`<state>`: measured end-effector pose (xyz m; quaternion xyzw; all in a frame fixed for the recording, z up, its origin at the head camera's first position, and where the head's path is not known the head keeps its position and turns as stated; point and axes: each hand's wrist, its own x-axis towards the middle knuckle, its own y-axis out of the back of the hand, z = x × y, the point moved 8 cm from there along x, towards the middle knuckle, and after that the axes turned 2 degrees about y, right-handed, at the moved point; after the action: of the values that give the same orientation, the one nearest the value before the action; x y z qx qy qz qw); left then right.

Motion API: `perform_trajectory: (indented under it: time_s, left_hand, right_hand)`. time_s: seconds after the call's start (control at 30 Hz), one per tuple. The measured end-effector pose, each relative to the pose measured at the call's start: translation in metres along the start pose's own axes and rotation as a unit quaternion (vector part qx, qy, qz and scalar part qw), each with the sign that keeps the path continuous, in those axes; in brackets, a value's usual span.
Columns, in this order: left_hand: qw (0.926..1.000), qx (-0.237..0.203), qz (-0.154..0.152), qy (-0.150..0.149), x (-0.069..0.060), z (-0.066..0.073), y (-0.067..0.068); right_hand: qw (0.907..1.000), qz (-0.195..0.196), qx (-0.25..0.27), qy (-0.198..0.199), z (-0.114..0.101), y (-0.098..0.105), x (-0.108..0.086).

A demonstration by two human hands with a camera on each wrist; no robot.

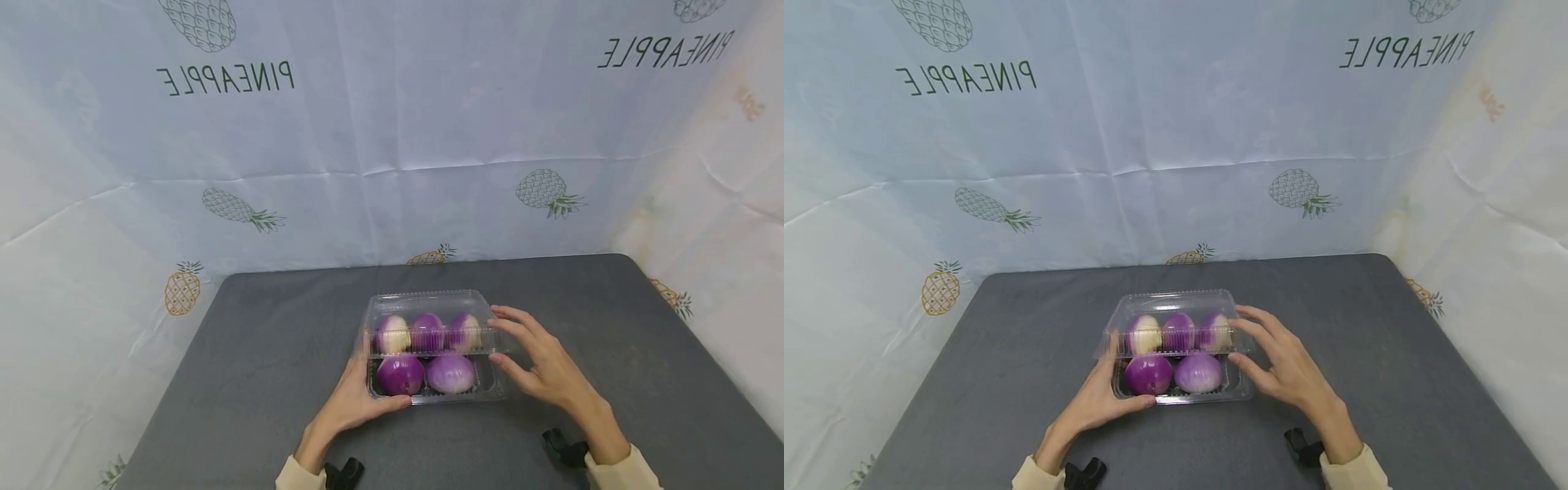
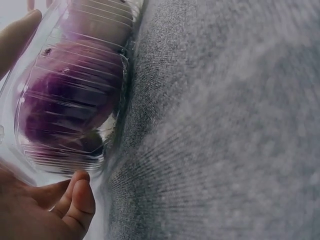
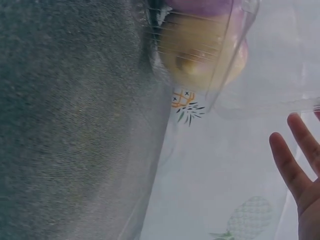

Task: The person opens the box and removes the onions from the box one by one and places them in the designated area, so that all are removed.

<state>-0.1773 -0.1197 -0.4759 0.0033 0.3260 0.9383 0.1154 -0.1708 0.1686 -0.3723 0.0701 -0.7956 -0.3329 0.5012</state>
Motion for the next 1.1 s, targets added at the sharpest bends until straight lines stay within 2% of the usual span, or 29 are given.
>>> perform_trajectory:
  time_s: [0.17,0.4,0.77,0.93,1.1]
  left_hand:
    - [1.0000,-0.001,0.000,0.007,-0.001,-0.001,0.000]
    - [0.9999,0.001,-0.003,0.015,-0.004,-0.003,0.000]
    - [0.9996,-0.024,-0.011,0.013,-0.010,0.000,-0.001]
    - [0.9997,-0.021,-0.008,0.012,-0.012,0.000,-0.001]
    - [0.9998,-0.014,-0.003,0.016,-0.013,-0.001,-0.001]
  right_hand:
    - [1.0000,0.003,-0.006,0.000,0.002,0.003,0.007]
    - [0.9993,-0.018,-0.024,-0.024,0.011,0.005,0.016]
    - [0.9996,0.003,-0.027,0.012,0.016,0.006,0.027]
    - [0.9989,0.020,-0.019,0.038,0.015,0.008,0.034]
    - [0.9984,0.031,-0.034,0.032,0.016,0.007,0.039]
